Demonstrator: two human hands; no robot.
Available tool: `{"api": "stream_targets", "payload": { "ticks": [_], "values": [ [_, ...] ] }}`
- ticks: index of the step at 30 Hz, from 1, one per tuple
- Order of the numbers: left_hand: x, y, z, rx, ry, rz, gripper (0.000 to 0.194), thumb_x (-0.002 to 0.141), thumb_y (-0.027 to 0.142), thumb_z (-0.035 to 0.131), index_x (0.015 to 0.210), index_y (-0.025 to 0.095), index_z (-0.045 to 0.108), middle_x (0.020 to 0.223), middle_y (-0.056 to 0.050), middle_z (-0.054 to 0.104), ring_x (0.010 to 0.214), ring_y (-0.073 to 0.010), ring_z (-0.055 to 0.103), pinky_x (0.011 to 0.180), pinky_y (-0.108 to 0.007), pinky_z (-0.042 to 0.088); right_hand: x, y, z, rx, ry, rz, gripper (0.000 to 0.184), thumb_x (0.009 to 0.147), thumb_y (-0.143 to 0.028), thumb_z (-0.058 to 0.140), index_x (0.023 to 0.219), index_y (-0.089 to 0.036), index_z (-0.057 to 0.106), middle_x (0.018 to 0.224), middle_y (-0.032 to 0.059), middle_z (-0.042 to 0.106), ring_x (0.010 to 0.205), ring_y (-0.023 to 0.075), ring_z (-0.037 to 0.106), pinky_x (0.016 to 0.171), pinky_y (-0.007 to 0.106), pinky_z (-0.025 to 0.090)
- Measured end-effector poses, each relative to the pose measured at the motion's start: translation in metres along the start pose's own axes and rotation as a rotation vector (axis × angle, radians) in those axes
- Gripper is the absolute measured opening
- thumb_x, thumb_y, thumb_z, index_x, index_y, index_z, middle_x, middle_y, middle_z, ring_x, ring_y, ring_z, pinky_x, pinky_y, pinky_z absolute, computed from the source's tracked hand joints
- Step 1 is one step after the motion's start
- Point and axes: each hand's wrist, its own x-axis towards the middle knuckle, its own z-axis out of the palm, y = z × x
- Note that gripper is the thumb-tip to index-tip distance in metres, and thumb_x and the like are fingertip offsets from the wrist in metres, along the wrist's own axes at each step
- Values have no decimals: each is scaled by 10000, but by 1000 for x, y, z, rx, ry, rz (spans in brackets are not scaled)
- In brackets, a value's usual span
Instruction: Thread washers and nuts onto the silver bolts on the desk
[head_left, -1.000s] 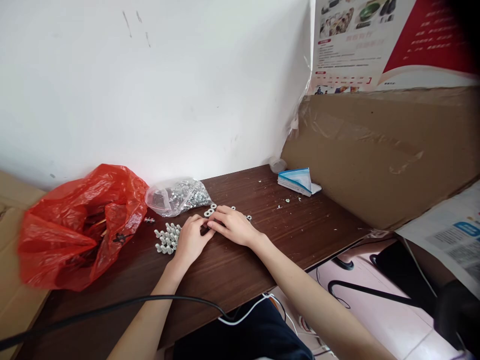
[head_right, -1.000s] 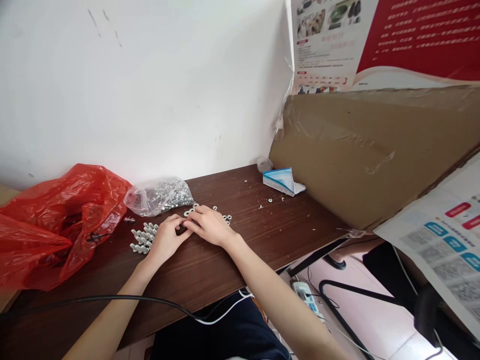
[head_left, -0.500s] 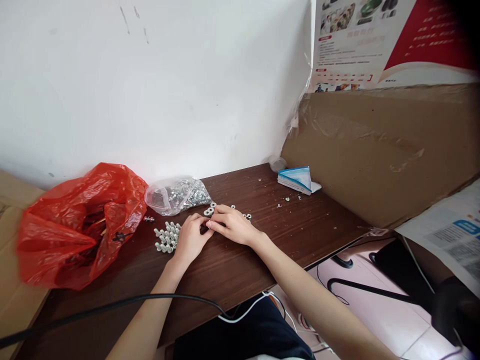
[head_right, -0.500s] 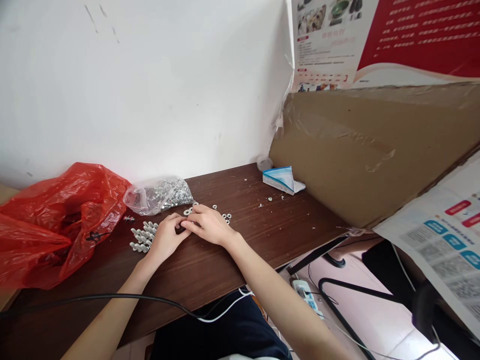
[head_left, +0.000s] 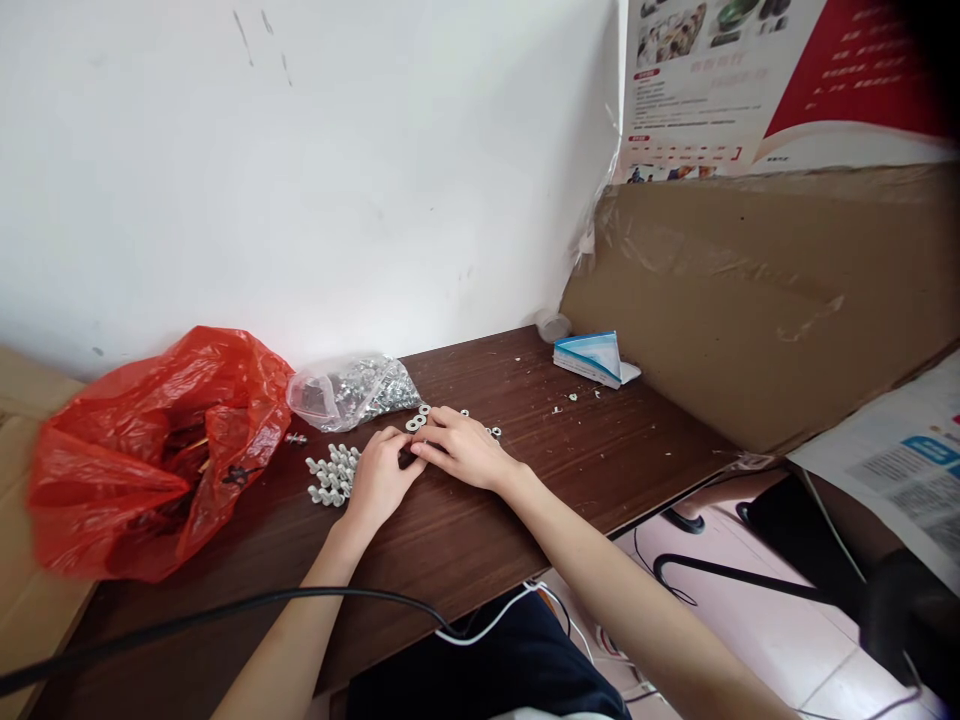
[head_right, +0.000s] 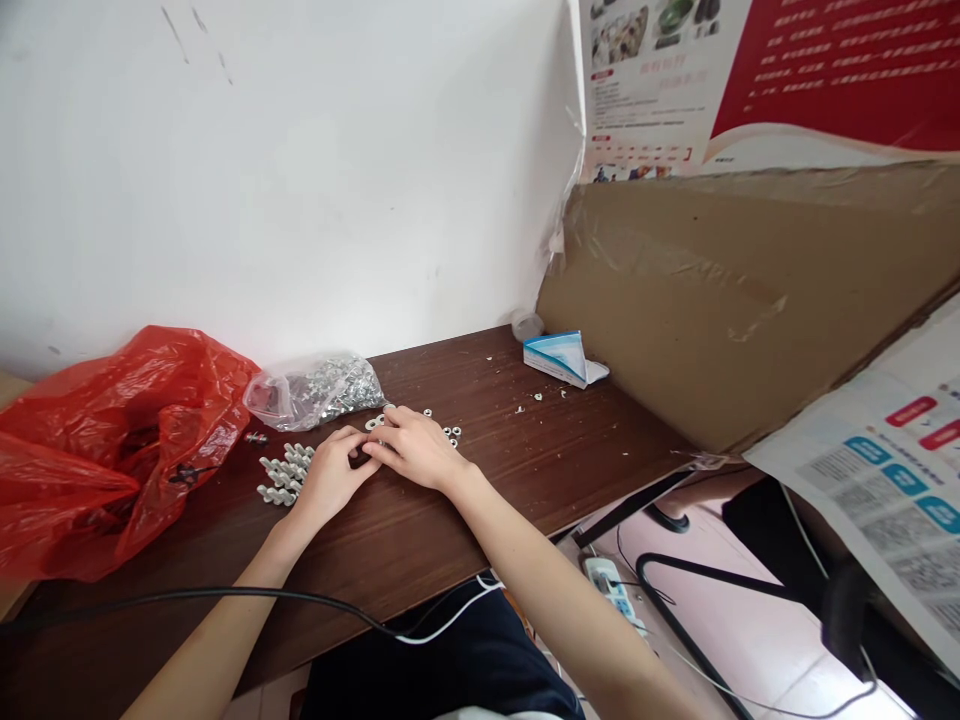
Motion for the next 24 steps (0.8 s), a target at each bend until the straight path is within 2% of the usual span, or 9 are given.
{"api": "stream_targets", "payload": {
  "ticks": [12, 17, 24],
  "values": [
    [0, 0, 1, -18, 22, 2, 124, 798, 282, 619, 803, 163, 654, 776, -30, 582, 748, -175, 537, 682, -302, 424, 0, 1, 2, 4, 21, 118, 353, 967, -395, 420, 776, -152, 593, 872, 52, 519, 834, 156, 486, 704, 271, 397],
    [0, 0, 1, -23, 15, 2, 113, 792, 235, 607, 860, 169, 669, 823, -38, 600, 763, -176, 542, 695, -303, 430, -1, 0, 1, 63, 23, 37, 345, 967, -369, 425, 774, -153, 612, 885, 55, 509, 841, 155, 481, 732, 272, 407],
    [0, -2, 1, -32, 4, 8, 72, 777, 195, 598, 805, 165, 657, 803, -38, 584, 775, -186, 549, 694, -299, 429, -1, -1, 2, 84, 12, -45, 290, 961, -370, 443, 913, -178, 654, 952, 61, 520, 905, 161, 497, 772, 268, 415]
  ]
}}
